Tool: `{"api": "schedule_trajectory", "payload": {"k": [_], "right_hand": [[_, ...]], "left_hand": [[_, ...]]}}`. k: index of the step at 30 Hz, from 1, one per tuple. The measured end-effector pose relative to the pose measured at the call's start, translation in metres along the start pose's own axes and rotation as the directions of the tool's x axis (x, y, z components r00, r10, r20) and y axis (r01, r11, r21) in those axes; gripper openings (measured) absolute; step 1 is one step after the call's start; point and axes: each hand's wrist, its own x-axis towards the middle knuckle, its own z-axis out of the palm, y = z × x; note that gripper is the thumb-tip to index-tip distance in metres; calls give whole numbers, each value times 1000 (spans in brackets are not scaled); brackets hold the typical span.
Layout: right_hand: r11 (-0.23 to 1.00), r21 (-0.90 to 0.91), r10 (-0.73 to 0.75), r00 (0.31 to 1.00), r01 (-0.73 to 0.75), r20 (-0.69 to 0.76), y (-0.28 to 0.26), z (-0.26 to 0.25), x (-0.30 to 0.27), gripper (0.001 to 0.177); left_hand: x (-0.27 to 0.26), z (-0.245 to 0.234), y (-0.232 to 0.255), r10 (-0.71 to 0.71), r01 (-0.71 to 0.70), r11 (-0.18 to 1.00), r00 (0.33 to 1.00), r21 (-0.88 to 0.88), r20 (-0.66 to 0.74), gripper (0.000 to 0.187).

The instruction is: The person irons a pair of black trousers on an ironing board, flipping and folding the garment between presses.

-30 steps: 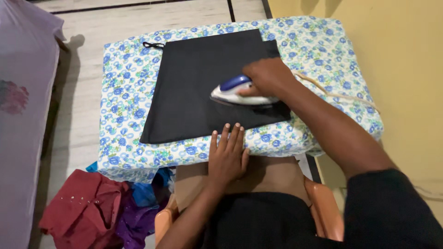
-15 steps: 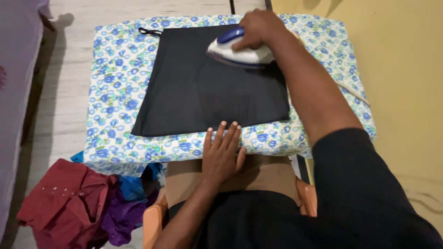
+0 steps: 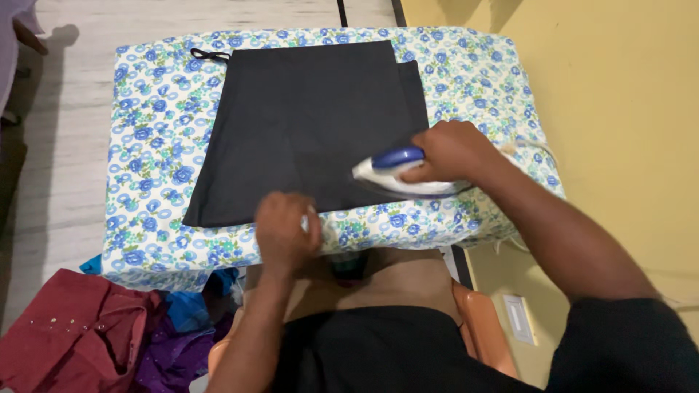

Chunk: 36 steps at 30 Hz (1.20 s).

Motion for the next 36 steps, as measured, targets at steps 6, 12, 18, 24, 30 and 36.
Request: {"api": "schedule_trajectory", "payload": {"k": [6, 12, 18, 24, 30, 36], "right_hand": [[929, 166, 352, 929, -331, -116, -15, -6, 68, 61], [866, 298, 484, 824, -402, -295, 2, -16, 168, 61], [963, 135, 263, 925, -234, -274, 20, -19, 184, 66], [1000, -2, 0, 999, 0, -36, -22, -25, 132, 64], [998, 64, -19, 989, 28, -147, -116, -36, 126, 64], [967, -7, -253, 960, 254, -119, -196, -44, 150, 56]], "left_hand": [[34, -34, -24, 36, 26, 896, 991, 442, -132, 52], [9, -47, -38, -158, 215, 839, 975, 500, -155, 58], [-23, -67, -65, -298, 432, 815, 885, 387, -359, 51], [-32, -71, -76, -247, 424, 851, 844, 311, -475, 20], [-31, -68, -78, -232, 420, 876, 797, 237, -558, 16], [-31, -71, -82, -217, 409, 884, 789, 228, -575, 14]]}}
